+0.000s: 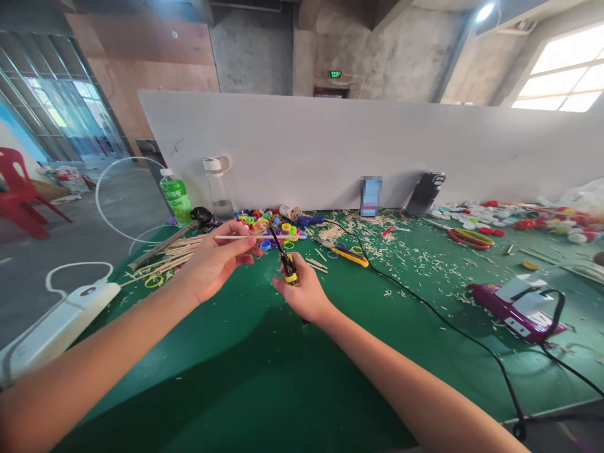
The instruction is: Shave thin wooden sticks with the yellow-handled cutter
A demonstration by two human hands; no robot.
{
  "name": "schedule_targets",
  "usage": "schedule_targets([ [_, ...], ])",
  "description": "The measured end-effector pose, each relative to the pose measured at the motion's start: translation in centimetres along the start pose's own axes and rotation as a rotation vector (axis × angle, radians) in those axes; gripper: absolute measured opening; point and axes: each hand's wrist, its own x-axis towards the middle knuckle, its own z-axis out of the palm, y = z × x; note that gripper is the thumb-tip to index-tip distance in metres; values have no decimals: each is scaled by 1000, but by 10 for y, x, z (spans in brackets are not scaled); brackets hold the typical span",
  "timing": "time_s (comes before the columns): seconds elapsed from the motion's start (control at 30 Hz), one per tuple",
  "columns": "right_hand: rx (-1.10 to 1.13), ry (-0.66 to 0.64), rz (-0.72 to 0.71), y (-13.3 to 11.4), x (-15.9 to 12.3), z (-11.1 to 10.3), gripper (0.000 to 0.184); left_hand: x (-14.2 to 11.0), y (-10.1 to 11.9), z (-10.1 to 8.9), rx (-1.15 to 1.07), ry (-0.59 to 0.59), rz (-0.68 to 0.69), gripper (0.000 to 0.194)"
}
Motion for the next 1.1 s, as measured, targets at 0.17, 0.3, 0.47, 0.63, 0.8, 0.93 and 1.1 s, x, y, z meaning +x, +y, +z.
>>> schedule_targets([
  [0.17,-14,2,-21,0,0,-1,25,-2,-2,0,89,-103,-22,19],
  [0.3,-10,29,-17,0,1,1,25,-3,-3,0,164,-100,8,18],
  [0.47,0,39,-10,2,0,2,26,0,-4,-2,201,-68,20,16],
  [0.63,73,63,-14,4,0,0,27,3,-5,-8,179,-70,25,17],
  [0.8,121,69,10,5,1,-1,30,3,-3,-10,211,-72,14,18],
  [0.93,105,71,4,5,0,-1,28,4,-4,-12,245,-74,21,19],
  [1.1,66,82,-13,5,1,-1,23,5,6,-17,594,-92,100,21],
])
